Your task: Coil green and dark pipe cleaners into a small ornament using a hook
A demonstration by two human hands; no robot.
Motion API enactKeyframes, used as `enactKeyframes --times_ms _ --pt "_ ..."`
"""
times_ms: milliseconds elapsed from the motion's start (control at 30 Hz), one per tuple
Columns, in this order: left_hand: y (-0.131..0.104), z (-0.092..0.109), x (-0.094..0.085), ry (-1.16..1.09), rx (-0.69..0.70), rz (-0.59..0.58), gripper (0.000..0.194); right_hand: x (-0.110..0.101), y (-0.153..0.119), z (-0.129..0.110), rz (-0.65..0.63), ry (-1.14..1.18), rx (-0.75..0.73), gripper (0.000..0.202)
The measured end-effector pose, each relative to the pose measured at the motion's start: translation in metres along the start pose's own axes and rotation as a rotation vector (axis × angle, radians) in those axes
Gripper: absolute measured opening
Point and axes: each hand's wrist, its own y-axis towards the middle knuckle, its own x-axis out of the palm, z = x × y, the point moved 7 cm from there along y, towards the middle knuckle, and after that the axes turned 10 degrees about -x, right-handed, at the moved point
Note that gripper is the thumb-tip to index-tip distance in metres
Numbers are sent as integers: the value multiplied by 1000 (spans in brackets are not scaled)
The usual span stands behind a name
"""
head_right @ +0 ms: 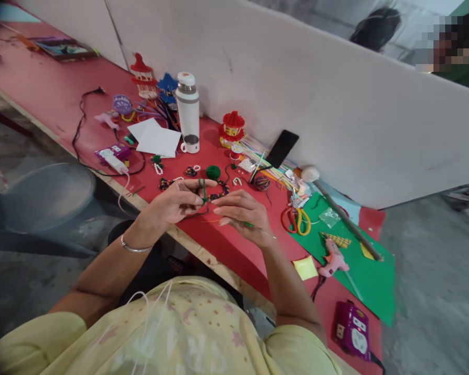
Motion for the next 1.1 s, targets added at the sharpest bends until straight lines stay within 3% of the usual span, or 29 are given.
enactKeyframes --times_ms 200,667,767,933,1033,1100 --pt "0 2 3 -6 36 -9 52 -1 -5 2 50 5 37 25" --pt "-9 7 6 120 188 178 84 26 -22 7 222 -254 20 30" --pt "-10 10 3 195 338 282 80 31 -24 9 275 -312 19 32" --pt "-15 16 -4 504 599 495 51 38 -20 16 280 -338 56 30" --pt "-15 15 -3 533 605 500 54 42 -19 19 300 -336 67 30" --pt "-12 12 -1 418 542 455 64 46 -21 20 354 -375 72 31"
